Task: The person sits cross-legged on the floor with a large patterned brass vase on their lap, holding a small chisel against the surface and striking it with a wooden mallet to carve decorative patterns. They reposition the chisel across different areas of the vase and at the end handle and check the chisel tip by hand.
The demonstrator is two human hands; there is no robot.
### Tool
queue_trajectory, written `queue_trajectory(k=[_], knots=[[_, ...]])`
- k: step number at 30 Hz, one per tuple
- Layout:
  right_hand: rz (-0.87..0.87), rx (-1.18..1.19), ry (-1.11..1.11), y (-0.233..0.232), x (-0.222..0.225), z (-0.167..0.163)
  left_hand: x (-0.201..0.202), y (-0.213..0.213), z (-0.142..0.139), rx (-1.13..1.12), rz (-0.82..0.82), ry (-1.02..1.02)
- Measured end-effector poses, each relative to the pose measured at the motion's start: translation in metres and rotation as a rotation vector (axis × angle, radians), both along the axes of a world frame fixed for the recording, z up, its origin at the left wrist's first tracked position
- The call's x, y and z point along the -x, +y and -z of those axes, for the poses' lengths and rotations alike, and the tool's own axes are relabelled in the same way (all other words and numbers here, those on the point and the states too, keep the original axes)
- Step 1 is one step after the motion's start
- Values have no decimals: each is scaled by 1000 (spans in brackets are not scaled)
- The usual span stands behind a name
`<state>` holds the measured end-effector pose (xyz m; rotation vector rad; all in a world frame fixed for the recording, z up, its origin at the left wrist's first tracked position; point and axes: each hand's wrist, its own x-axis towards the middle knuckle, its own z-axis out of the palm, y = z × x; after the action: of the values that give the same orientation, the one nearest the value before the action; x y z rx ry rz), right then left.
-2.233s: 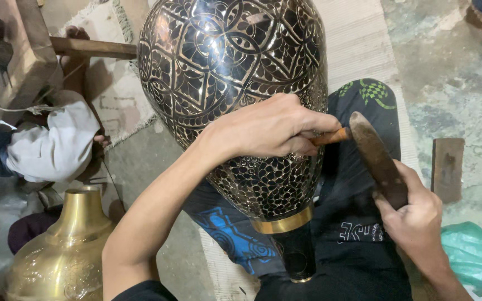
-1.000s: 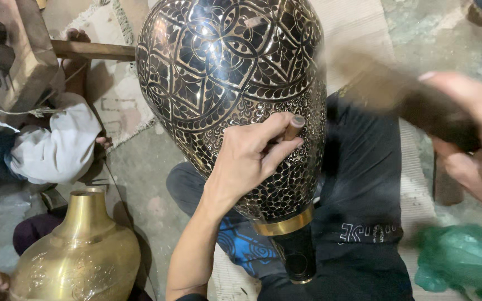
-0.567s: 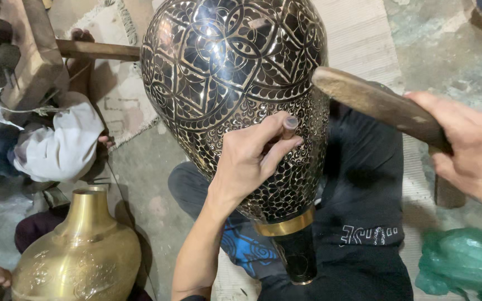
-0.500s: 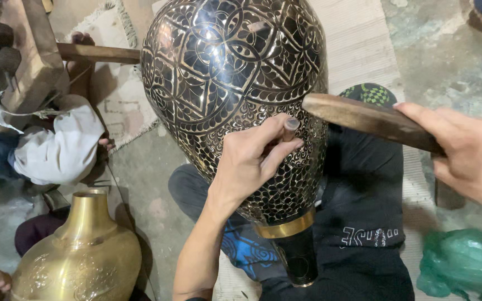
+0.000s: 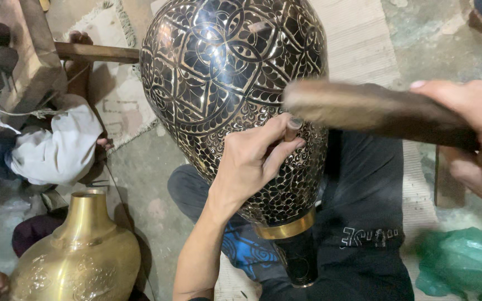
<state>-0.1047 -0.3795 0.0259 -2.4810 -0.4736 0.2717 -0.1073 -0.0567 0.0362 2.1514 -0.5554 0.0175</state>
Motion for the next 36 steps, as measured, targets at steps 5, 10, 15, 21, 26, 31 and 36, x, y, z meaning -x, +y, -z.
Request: queue_trajectory(k=[5, 10, 15, 21, 26, 31, 36], knots=[[-24, -4, -34, -2, -1, 0, -1, 1, -1, -15, 8, -15], [-38, 205, -9, -6, 2, 8, -1, 0, -1, -25, 9, -30], [-3, 177, -77, 2, 1, 7, -1, 0, -1, -71, -21, 5], [-49, 134, -99, 6, -8, -3, -2, -1, -1, -40, 16, -16], [-71, -61, -130, -5, -7, 11, -1, -2, 0, -3, 15, 7], [-18, -38, 78, -12, -4, 20, -1, -1, 0, -26, 28, 6], [-41, 241, -31, 10, -7, -2, -2, 0, 1, -71, 28, -46]])
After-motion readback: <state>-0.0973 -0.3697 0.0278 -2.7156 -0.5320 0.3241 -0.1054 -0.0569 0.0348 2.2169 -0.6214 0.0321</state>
